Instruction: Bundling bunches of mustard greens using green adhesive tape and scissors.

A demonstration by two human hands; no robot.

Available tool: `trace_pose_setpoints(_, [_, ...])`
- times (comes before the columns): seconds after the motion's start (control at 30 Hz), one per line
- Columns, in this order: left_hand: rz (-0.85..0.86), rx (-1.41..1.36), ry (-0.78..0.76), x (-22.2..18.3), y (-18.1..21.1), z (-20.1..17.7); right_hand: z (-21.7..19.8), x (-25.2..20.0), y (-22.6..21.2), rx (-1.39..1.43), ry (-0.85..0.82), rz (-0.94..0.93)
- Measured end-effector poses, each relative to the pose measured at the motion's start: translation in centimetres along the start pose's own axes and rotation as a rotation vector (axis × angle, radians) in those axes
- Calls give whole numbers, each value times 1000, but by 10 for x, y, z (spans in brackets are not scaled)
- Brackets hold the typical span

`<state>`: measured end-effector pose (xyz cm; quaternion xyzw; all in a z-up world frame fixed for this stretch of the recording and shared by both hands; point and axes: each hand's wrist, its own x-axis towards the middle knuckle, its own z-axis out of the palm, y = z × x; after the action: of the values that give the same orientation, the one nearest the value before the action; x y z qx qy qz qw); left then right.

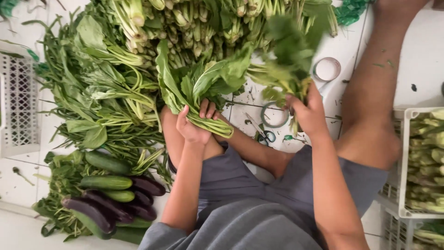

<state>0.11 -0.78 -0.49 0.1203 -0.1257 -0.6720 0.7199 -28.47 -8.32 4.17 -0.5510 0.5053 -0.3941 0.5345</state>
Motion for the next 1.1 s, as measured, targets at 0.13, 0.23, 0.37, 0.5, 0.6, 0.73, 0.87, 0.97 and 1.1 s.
trace_pose_setpoints(0.13, [1,-3,-7,0,-1,-6,-6,-3,18,105,46,17])
trace_pose_setpoints(0.23, [20,-5,-61,-3,3,4,9,-8,11,144,84,11])
trace_pose_setpoints(0.37, [46,29,-125,-9,12,9,28,-12,6,277,89,-33])
trace_pose_setpoints(0.5, [51,80,-60,-20,20,-1,38,-6,20,426,68,-95])
trace_pose_setpoints(0.6, [89,-41,-65,-17,23,-14,35,-10,0,372,133,-11])
trace_pose_setpoints(0.73, [93,-71,-86,-14,26,0,37,-9,-7,370,218,-16])
trace_pose_setpoints(0.87, [117,-146,-198,-8,24,-11,30,-10,14,449,233,270])
trace_pose_setpoints(0.97, [118,-171,-233,-8,24,7,30,-19,24,379,321,497])
trace_pose_setpoints(1.1, [81,-107,-111,-11,22,4,45,-45,-16,175,348,710])
